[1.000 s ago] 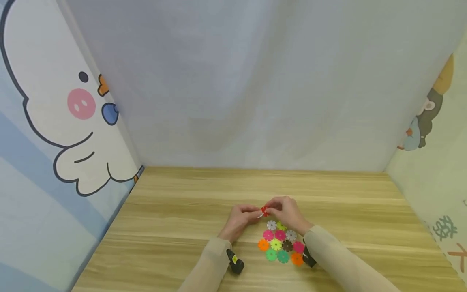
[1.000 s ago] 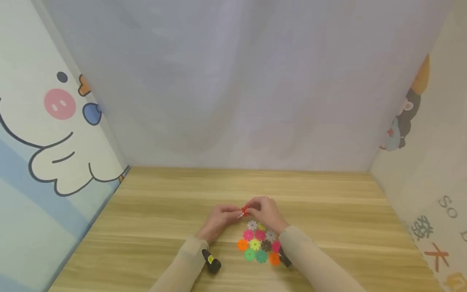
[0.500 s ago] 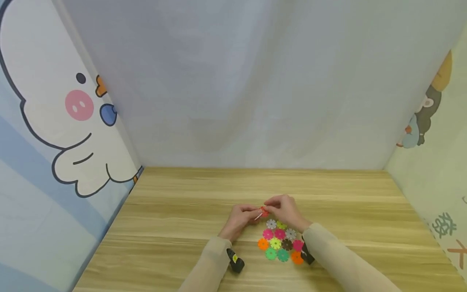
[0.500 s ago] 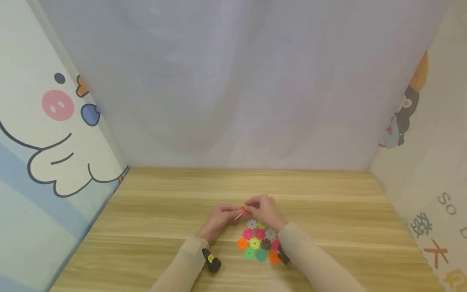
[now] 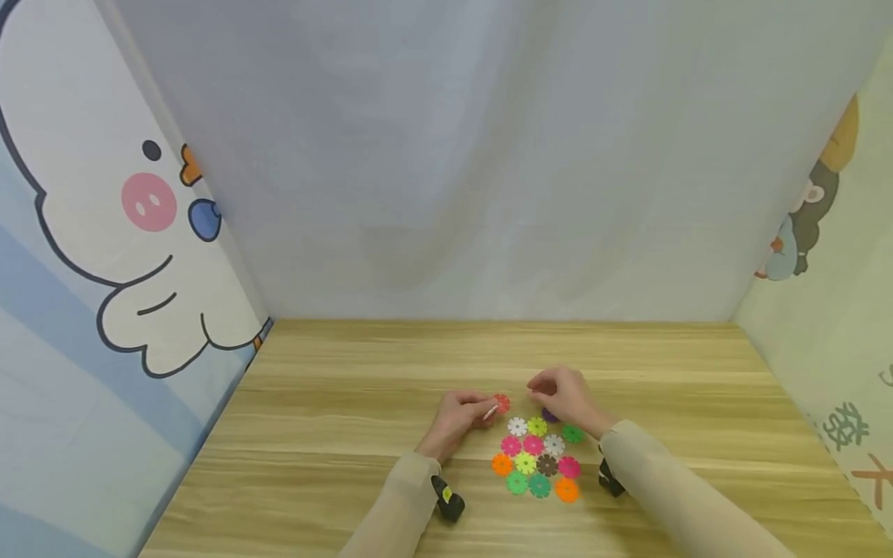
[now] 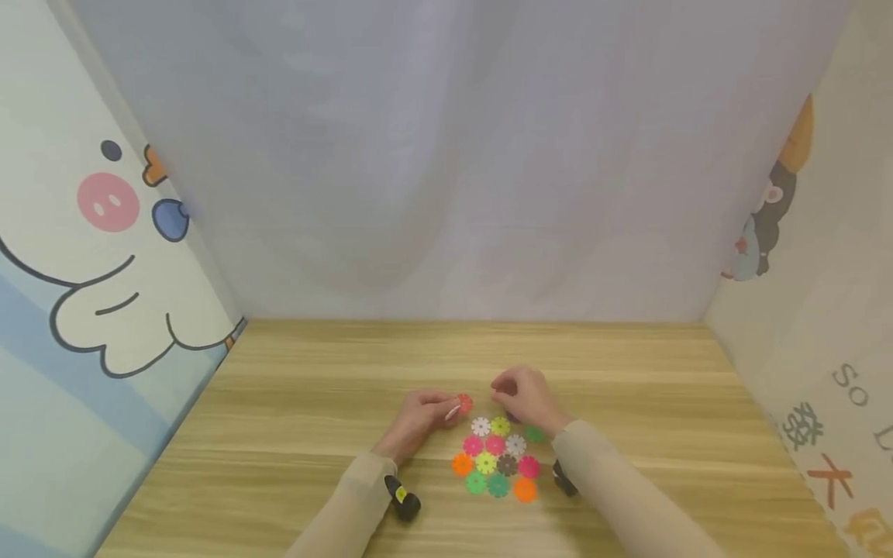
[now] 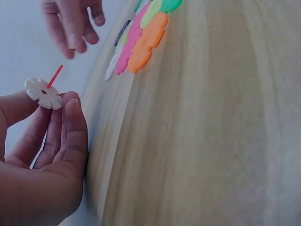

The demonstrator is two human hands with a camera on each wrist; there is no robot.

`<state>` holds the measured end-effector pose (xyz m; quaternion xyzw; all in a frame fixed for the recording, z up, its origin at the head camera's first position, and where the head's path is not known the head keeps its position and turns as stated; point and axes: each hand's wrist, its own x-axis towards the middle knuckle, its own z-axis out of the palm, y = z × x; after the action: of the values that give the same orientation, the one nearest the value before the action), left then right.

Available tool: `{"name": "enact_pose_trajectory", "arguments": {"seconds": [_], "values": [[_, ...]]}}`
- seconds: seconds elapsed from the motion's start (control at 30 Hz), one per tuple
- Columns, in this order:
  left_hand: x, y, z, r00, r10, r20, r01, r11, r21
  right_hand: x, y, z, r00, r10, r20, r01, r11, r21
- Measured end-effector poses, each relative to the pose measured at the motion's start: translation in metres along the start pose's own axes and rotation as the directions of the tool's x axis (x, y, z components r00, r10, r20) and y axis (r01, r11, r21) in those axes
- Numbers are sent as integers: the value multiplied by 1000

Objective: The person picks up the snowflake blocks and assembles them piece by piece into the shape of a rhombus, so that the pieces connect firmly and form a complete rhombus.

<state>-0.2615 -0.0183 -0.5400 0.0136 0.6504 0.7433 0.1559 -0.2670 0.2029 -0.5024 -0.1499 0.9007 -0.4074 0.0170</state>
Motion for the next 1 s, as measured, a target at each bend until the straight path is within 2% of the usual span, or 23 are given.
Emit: {"name": "enact_pose_trajectory", "arguments": {"seconds": [0.2,0.3,0.73,1.0], "values": [[2,-4,-4,1000,-4,-15,4,1000,-14,-7,11,-8,991,82,105,-70,991,-113],[2,-3,-4,1000,-9,-21,9,1000,-16,-9,14,-11,985,108,137,-89,986,-138],[-2,0,-3,1000,-21,-19,20,1000,-15,-9,16,-12,974,169,148,-146,977,-154],[0,-2,-3,1000,-13,-17,13,1000,-17,-9,20,-12,980,145,137,-133,986,-97]]}}
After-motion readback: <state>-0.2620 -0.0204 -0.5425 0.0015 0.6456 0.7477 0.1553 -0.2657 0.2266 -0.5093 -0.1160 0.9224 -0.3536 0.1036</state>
